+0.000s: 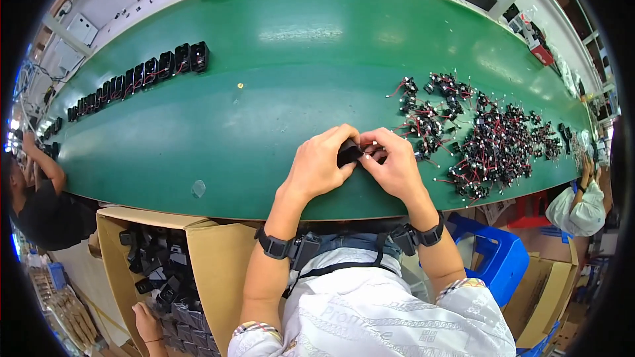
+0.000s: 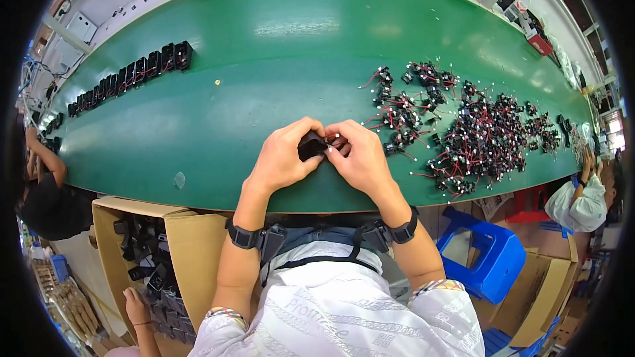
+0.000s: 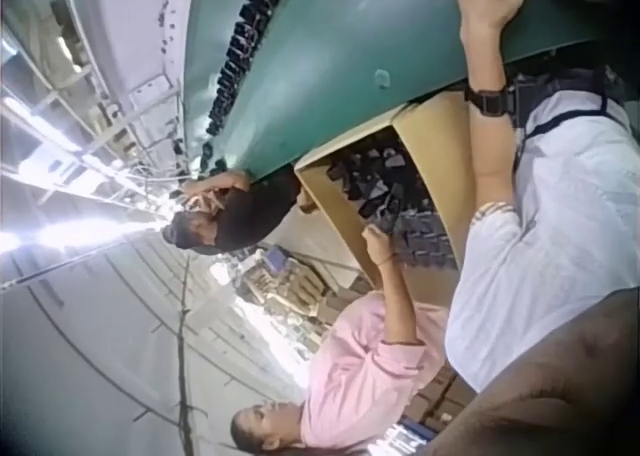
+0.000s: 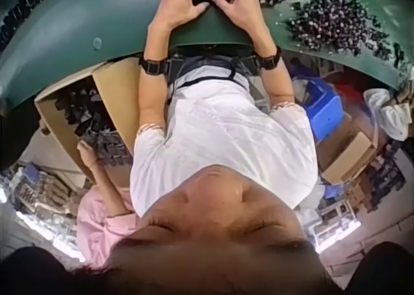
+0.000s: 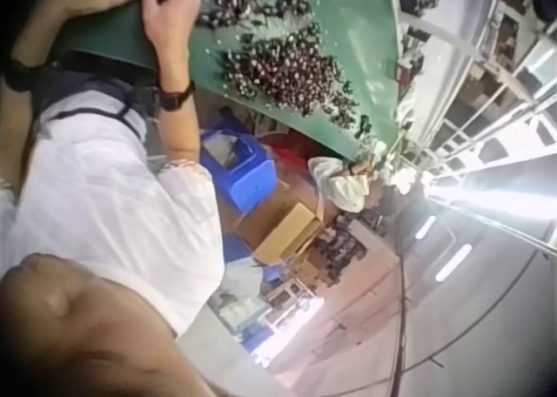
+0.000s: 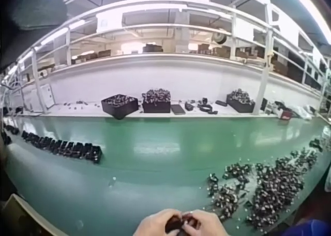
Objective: The person picks up a black plastic housing and a circuit board with wires, inserts the board into the housing by hand, and places the assembled unit onto the green workbench. This process is repeated for several units, occasionally moving aside other housings to reach the work.
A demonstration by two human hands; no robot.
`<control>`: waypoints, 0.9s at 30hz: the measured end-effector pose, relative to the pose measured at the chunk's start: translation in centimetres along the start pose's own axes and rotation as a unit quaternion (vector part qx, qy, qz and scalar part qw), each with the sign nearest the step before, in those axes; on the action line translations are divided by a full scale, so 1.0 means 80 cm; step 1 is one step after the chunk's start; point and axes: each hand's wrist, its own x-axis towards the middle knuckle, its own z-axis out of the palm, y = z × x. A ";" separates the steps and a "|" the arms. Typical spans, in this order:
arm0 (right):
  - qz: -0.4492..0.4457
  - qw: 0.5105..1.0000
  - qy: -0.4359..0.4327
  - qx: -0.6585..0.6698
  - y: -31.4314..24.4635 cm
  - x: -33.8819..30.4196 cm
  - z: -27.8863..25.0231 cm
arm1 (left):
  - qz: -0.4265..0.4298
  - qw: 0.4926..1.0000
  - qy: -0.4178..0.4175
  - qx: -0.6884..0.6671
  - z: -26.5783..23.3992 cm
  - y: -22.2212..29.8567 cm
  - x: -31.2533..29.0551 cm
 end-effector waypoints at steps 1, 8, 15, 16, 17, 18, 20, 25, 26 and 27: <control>0.033 0.998 -0.011 0.058 0.000 0.000 -0.002 | -0.024 1.000 0.014 -0.003 -0.001 0.004 -0.002; 0.111 0.918 0.050 0.378 0.011 -0.024 -0.030 | -0.033 0.995 0.095 -0.002 -0.007 -0.003 -0.035; 0.078 0.973 0.050 0.214 -0.009 -0.027 -0.025 | -0.073 0.992 0.099 0.036 -0.017 0.009 -0.033; 0.079 0.972 0.049 0.214 -0.007 -0.027 -0.027 | -0.070 0.990 0.125 0.000 -0.017 0.013 -0.033; 0.047 0.984 0.060 0.162 -0.003 -0.025 -0.029 | -0.067 0.986 0.150 -0.037 -0.015 0.014 -0.033; 0.015 0.991 0.071 0.110 0.001 -0.025 -0.031 | -0.067 0.986 0.149 -0.037 -0.013 0.010 -0.036; 0.016 0.978 0.097 0.183 0.005 -0.024 -0.029 | -0.131 0.959 0.139 -0.210 -0.010 -0.002 -0.042; 0.096 0.951 0.074 0.284 -0.011 -0.002 -0.042 | -0.160 0.856 0.147 -0.470 -0.033 0.014 -0.044; 0.149 0.933 0.071 0.320 -0.013 0.003 -0.043 | -0.157 0.856 0.148 -0.470 -0.030 0.015 -0.043; 0.133 0.939 0.075 0.308 -0.005 0.005 -0.039 | -0.174 0.874 0.137 -0.432 -0.023 0.019 -0.042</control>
